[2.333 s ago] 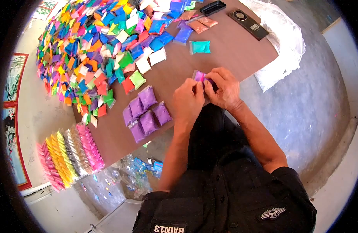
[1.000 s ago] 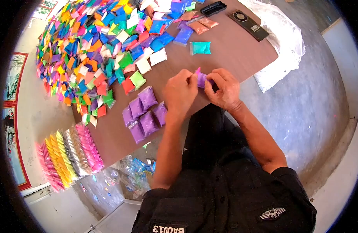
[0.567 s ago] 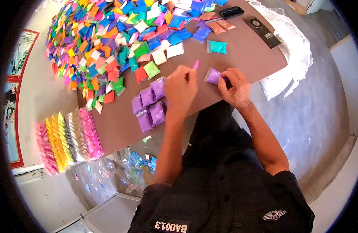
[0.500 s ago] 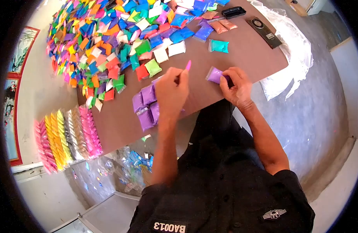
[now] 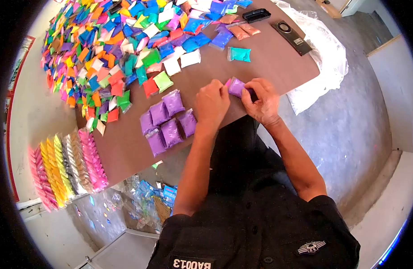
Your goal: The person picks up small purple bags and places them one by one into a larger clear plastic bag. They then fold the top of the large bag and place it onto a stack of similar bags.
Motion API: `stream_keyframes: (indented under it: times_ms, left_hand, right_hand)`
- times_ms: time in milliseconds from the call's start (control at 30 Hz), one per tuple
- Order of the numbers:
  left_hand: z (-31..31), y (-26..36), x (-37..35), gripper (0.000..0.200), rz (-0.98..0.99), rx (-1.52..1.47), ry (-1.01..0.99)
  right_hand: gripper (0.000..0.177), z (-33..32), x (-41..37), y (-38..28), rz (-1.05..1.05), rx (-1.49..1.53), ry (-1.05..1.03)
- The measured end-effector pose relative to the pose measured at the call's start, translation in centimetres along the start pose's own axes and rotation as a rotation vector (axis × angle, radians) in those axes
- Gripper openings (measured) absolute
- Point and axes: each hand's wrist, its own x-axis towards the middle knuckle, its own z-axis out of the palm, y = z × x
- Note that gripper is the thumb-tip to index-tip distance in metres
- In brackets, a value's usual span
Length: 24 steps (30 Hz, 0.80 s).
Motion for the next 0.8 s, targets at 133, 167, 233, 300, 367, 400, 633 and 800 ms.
stream_keyframes:
  times_ms: [133, 167, 233, 300, 367, 400, 633, 800]
  left_hand:
    - [-0.9, 0.5, 0.5, 0.020, 0.015, -0.035, -0.001]
    - [-0.9, 1.2, 0.3, 0.020, 0.014, -0.034, -0.004]
    - [-0.3, 2.6, -0.1, 0.021, 0.084, -0.009, -0.011]
    - [0.5, 2.0, 0.0, 0.021, 0.082, -0.039, -0.024]
    - [1.1, 1.1, 0.5, 0.022, 0.083, -0.068, -0.042]
    - [1.0, 0.8, 0.9, 0.022, 0.078, 0.018, -0.055]
    - [-0.3, 1.1, 1.9, 0.021, 0.040, 0.048, -0.074]
    - [0.2, 2.6, 1.3, 0.021, 0.108, 0.035, -0.090]
  right_hand:
    - [0.012, 0.4, 0.0, 0.1, -0.011, 0.006, 0.019]
    - [0.012, 0.3, -0.1, 0.1, -0.008, 0.007, 0.018]
    - [0.012, 0.1, 0.1, 0.0, -0.006, -0.014, 0.009]
    - [0.012, 0.3, 0.1, 0.1, -0.002, -0.002, 0.013]
    - [0.013, 0.2, 0.0, 0.2, 0.005, 0.008, 0.020]
    - [0.013, 0.0, 0.0, 0.1, 0.003, 0.007, 0.009]
    - [0.015, 0.1, 0.1, 0.0, -0.024, 0.019, 0.032]
    - [0.015, 0.2, 0.1, 0.1, -0.017, 0.001, 0.012]
